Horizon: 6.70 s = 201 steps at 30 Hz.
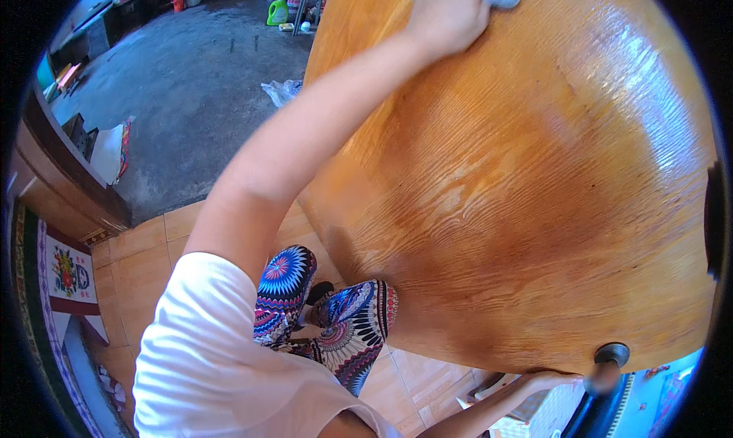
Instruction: The person sits on the floor and wipes a wooden door with a cloth, repeatedly dipping the cloth into a bucket of water to clean the surface.
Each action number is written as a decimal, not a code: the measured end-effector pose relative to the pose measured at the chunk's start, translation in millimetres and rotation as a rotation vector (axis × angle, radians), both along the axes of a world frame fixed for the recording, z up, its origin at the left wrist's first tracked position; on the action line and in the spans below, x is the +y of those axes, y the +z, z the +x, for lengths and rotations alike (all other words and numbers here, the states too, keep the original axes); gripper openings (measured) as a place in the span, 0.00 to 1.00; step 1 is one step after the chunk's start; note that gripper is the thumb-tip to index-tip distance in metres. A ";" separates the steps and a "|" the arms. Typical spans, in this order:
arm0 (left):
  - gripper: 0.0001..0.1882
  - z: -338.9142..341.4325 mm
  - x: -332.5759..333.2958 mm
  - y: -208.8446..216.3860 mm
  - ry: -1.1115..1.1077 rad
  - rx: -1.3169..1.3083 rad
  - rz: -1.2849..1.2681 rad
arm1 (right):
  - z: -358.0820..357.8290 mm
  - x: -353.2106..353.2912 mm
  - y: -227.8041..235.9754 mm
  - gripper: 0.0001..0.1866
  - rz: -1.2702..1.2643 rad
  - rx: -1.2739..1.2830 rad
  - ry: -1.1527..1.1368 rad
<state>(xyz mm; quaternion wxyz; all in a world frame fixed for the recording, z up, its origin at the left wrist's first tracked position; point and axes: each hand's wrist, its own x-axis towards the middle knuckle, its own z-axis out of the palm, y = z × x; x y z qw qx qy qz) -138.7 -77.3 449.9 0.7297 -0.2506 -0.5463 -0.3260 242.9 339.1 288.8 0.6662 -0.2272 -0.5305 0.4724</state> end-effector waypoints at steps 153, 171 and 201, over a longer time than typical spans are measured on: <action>0.23 236.7 -138.8 -356.3 -1.373 -1.964 0.474 | -149.8 -174.3 81.0 0.37 1.278 -0.226 -0.280; 0.14 237.2 -132.1 -404.8 -1.296 -1.917 0.415 | -258.7 -236.7 -67.8 0.20 1.958 -0.791 0.399; 0.15 245.5 -132.2 -387.9 -0.996 -1.781 -0.053 | -349.1 -294.5 107.5 0.27 1.959 -0.253 -0.168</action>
